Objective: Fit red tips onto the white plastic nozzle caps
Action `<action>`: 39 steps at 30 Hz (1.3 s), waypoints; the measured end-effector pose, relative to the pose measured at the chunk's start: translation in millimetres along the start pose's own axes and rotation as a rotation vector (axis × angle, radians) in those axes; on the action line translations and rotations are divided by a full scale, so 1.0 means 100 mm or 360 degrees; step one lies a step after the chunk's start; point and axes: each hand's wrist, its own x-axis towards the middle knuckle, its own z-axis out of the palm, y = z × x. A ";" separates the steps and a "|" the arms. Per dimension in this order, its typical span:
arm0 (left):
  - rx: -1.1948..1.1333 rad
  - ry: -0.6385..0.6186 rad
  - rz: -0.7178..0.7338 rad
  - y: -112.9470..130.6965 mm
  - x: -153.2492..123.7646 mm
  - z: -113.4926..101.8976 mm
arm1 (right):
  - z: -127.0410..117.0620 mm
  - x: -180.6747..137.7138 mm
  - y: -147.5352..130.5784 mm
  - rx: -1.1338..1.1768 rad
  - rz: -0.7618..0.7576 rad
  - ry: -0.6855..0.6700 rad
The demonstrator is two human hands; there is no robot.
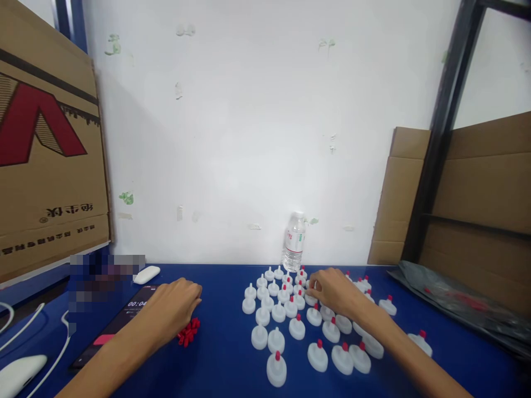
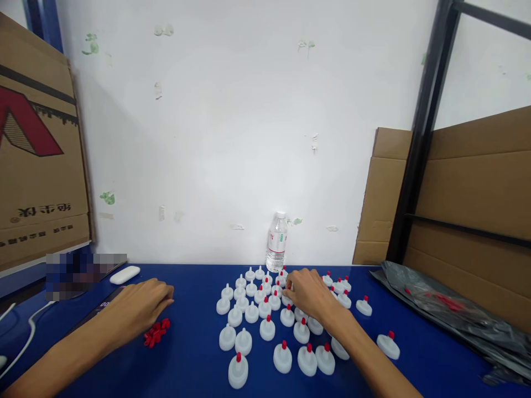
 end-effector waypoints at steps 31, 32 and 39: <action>-0.0258 0.0134 0.0277 0.24 -0.11 0.11 | 0.02 0.43 -0.27 0.0263 -0.0307 -0.0011; -0.0291 0.0178 0.0282 0.25 -0.11 0.11 | -0.03 0.42 -0.31 0.0269 -0.0319 0.0039; -0.0556 0.0509 0.0357 0.36 -0.05 0.14 | -0.15 0.12 -0.81 0.0277 -0.0615 0.0326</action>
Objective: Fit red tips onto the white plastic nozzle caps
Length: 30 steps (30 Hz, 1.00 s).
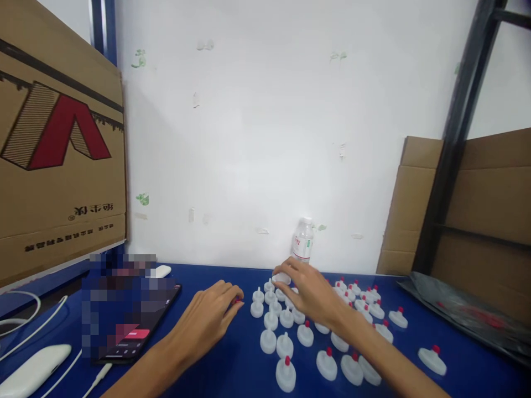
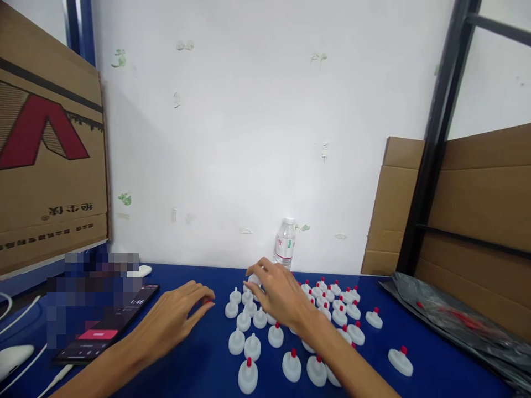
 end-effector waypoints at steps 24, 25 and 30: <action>-0.0653 0.0482 0.0177 0.22 -0.06 0.20 | 0.26 -0.21 -0.43 -0.0189 -0.0601 0.0308; -0.0641 0.0458 0.0118 0.23 -0.06 0.20 | 0.26 -0.21 -0.44 -0.0231 -0.0631 0.0337; -0.0678 0.0249 -0.0088 0.28 -0.06 0.15 | 0.23 -0.18 -0.47 -0.0414 -0.0747 0.0430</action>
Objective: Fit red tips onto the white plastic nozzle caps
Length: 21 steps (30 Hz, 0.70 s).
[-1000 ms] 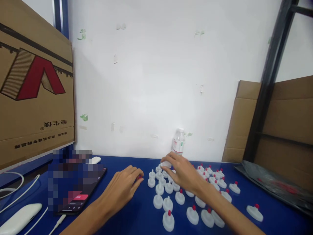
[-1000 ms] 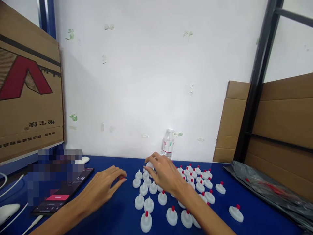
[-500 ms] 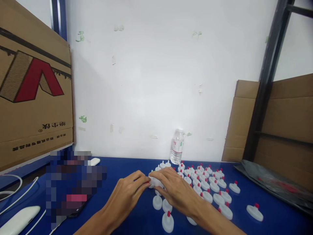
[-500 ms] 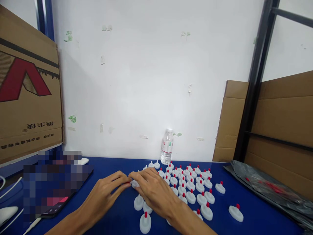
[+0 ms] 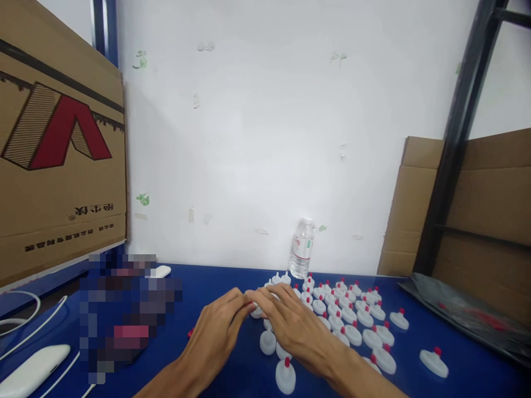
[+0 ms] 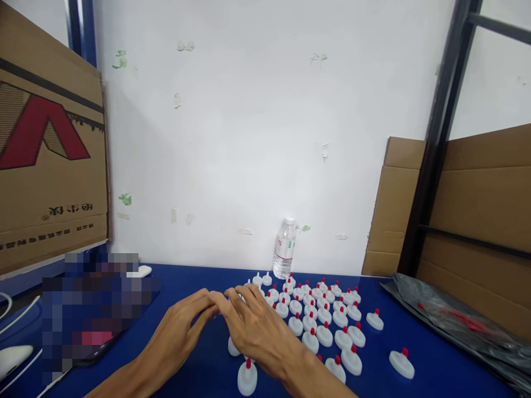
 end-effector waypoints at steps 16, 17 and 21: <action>0.0360 -0.0209 -0.0127 -0.08 0.18 -0.43 | 0.00 -0.09 0.42 0.0450 0.0775 -0.0250; 0.0471 -0.0285 -0.0191 -0.14 0.18 -0.50 | 0.00 -0.14 0.54 0.0454 0.0931 -0.0265; 0.0516 -0.0655 -0.0340 -0.34 0.18 -0.71 | 0.07 -0.36 0.89 0.0422 0.1166 -0.0313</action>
